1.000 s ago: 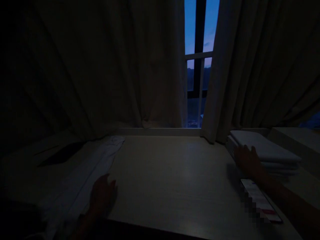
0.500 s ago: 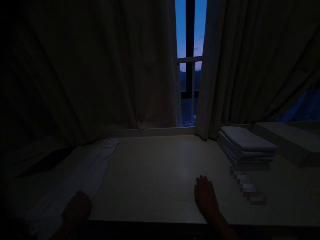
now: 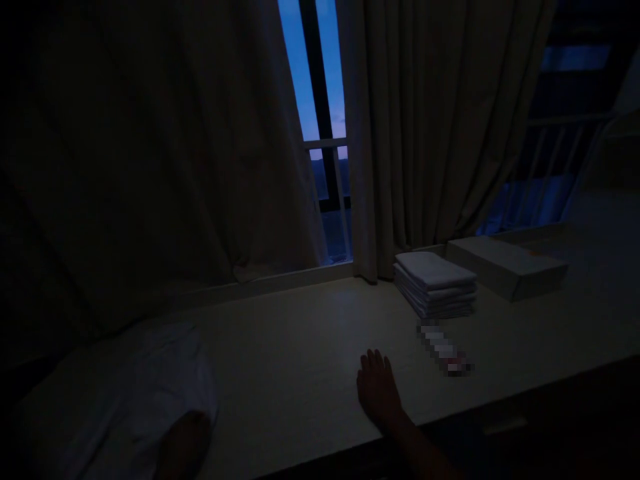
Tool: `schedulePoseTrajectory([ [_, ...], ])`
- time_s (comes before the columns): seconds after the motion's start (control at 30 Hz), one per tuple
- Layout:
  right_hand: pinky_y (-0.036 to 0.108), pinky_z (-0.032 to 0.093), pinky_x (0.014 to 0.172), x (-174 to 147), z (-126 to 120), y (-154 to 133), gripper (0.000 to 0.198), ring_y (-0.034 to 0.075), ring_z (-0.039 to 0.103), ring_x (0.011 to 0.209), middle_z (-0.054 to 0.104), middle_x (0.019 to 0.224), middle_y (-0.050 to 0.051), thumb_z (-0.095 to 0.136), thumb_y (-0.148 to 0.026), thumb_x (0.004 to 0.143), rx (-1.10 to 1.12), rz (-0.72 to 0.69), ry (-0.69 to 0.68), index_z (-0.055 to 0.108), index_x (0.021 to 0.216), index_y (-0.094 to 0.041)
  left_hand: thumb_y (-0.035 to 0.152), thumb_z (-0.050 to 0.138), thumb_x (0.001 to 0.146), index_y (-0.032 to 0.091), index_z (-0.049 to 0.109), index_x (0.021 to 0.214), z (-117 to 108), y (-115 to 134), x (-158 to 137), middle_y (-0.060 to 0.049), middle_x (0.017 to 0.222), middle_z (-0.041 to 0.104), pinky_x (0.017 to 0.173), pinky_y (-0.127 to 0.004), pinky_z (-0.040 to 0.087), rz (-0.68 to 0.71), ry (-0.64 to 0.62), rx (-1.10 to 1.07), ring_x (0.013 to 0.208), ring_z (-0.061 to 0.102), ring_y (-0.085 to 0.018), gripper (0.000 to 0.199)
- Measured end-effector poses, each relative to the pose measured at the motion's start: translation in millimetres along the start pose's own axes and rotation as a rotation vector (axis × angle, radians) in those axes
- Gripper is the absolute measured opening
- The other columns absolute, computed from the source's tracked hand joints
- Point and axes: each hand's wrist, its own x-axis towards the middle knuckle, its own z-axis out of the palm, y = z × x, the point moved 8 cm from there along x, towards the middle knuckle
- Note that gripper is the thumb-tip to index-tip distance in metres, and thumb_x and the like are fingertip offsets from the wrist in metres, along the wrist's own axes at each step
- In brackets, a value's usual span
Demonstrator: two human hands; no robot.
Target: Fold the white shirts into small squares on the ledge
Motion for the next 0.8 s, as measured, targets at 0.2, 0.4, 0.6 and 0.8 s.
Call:
schedulePoseTrajectory([
  [0.2, 0.054, 0.017, 0.113, 0, 3, 2, 0.044, 0.033, 0.034, 0.136, 0.047, 0.143, 0.014, 0.040, -0.029, 0.092, 0.014, 0.007, -0.018, 0.054, 0.132, -0.018, 0.029, 0.040, 0.077, 0.017, 0.066, 0.082, 72, 144, -15, -0.015, 0.090, 0.071, 0.079, -0.034, 0.045, 0.035, -0.120, -0.317, 0.090, 0.065, -0.024, 0.029],
  [0.4, 0.051, 0.022, 0.111, 4, -8, -1, 0.037, 0.030, 0.037, 0.134, 0.052, 0.138, 0.012, 0.041, -0.030, 0.095, 0.029, -0.004, 0.014, 0.058, 0.126, -0.021, 0.032, 0.048, 0.077, 0.020, 0.063, 0.079, 123, 263, -61, -0.015, 0.090, 0.069, 0.080, -0.034, 0.044, 0.096, -0.257, -0.607, 0.090, 0.064, -0.023, 0.019],
  [0.6, 0.048, 0.026, 0.110, 9, -17, 9, 0.033, 0.028, 0.043, 0.130, 0.055, 0.135, 0.010, 0.042, -0.040, 0.096, 0.159, 0.076, 0.002, 0.070, 0.105, -0.024, 0.037, 0.055, 0.071, 0.025, 0.050, 0.065, 164, 305, -112, -0.010, 0.075, 0.064, 0.065, -0.034, 0.044, 0.074, -0.408, -0.819, 0.072, 0.062, -0.021, 0.014],
  [0.8, 0.047, 0.029, 0.109, 8, -21, 16, 0.024, 0.030, 0.040, 0.132, 0.060, 0.129, 0.008, 0.066, -0.042, 0.080, 0.324, 0.100, -0.014, 0.073, 0.092, -0.022, 0.038, 0.056, 0.069, 0.023, 0.053, 0.070, 169, 305, -125, -0.005, 0.064, 0.061, 0.053, -0.031, 0.042, 0.104, -0.593, -0.994, 0.055, 0.058, -0.017, 0.015],
])
